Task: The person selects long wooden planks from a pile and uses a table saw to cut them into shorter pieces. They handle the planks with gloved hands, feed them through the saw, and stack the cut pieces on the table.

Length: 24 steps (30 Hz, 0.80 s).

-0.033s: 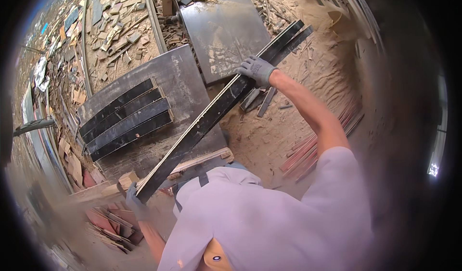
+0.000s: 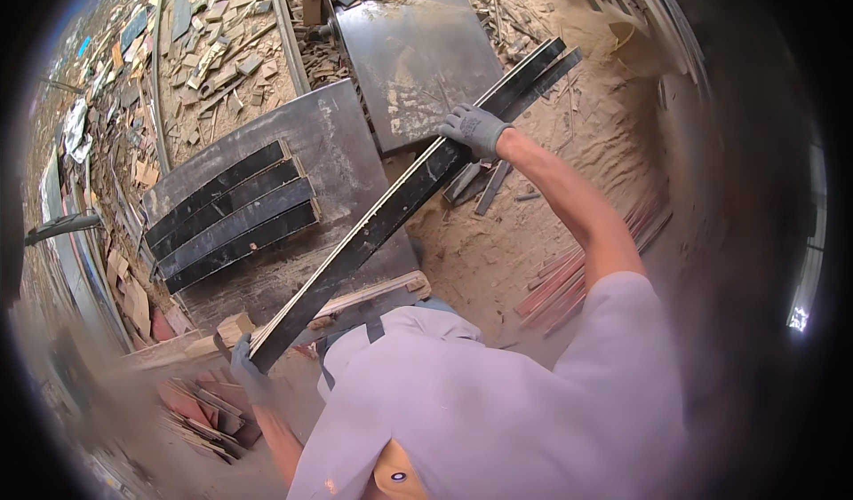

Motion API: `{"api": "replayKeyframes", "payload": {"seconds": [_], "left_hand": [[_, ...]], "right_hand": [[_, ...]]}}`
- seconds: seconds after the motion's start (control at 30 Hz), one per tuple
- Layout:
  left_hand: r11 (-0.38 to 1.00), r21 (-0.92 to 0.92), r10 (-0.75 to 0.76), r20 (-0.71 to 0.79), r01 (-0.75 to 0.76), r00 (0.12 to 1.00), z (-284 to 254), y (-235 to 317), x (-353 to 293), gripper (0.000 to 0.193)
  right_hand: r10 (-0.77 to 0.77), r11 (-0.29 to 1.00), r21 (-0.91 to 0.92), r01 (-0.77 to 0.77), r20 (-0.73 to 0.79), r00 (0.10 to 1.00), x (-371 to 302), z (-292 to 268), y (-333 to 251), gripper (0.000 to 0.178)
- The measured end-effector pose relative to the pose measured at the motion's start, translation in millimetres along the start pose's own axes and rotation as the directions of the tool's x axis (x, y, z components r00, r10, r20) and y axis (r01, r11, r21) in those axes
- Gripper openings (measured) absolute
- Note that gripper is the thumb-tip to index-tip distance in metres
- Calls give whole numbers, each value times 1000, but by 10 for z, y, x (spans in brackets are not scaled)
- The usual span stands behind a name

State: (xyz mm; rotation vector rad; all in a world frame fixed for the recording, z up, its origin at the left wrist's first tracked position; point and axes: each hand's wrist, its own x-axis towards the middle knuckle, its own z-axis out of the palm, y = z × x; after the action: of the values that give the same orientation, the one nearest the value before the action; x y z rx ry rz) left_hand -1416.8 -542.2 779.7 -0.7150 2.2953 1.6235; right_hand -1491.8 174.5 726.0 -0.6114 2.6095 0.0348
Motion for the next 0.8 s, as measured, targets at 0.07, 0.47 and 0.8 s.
{"api": "replayKeyframes", "payload": {"seconds": [0.07, 0.47, 0.8], "left_hand": [[953, 238, 177, 74, -190, 981, -32, 14, 17, 35], [979, -66, -193, -38, 191, 980, 115, -201, 409, 32], [576, 710, 272, 300, -404, 914, -3, -283, 902, 35]], "right_hand": [[-27, 999, 30, 24, 88, 996, 33, -47, -17, 62], [68, 993, 109, -45, -222, 973, -118, 428, 93, 75], [109, 970, 233, -69, -164, 980, -563, 814, -162, 36]]}}
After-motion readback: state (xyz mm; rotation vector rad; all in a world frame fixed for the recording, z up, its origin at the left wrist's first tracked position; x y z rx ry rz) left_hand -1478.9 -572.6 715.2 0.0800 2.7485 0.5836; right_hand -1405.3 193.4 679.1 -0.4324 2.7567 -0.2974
